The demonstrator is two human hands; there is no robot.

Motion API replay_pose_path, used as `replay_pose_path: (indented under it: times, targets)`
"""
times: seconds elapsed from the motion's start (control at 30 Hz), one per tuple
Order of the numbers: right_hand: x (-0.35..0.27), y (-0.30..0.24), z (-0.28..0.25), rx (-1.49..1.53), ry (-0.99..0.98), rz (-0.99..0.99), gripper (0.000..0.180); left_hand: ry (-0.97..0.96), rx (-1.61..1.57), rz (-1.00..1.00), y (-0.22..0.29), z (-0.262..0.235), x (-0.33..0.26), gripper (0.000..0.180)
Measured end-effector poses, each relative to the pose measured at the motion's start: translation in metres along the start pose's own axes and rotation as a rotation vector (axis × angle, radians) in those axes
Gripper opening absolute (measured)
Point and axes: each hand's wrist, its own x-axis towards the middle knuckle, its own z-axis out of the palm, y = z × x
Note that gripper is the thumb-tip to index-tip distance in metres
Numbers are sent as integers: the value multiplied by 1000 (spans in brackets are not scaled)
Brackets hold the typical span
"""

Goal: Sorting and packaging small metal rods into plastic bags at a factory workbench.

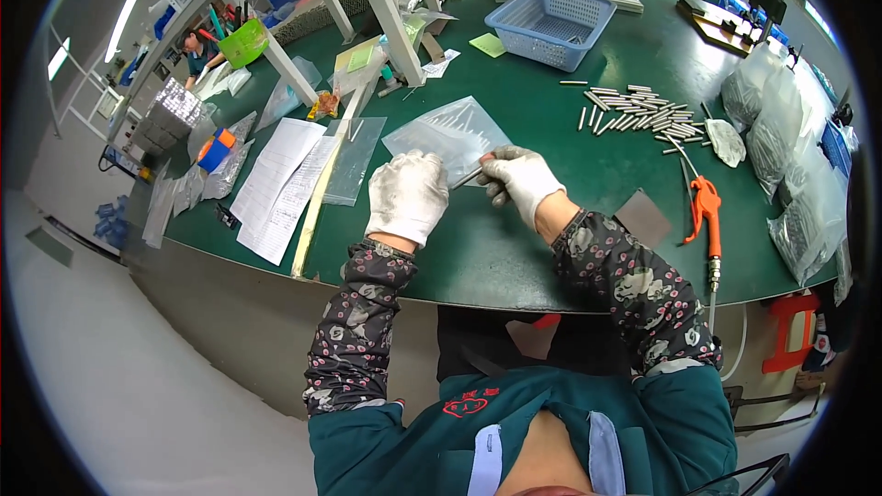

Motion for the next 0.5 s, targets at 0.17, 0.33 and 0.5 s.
replay_pose_path:
  times: [0.17,0.33,0.5]
  targets:
    - [-11,4,8,100,158,-119,18,-117,40,-5,1,-5,1,7]
    - [-6,27,10,-542,292,-677,10,-44,-7,-26,4,-6,4,12]
    - [-8,33,17,-602,358,-829,8,-72,-8,-28,2,-9,9,13]
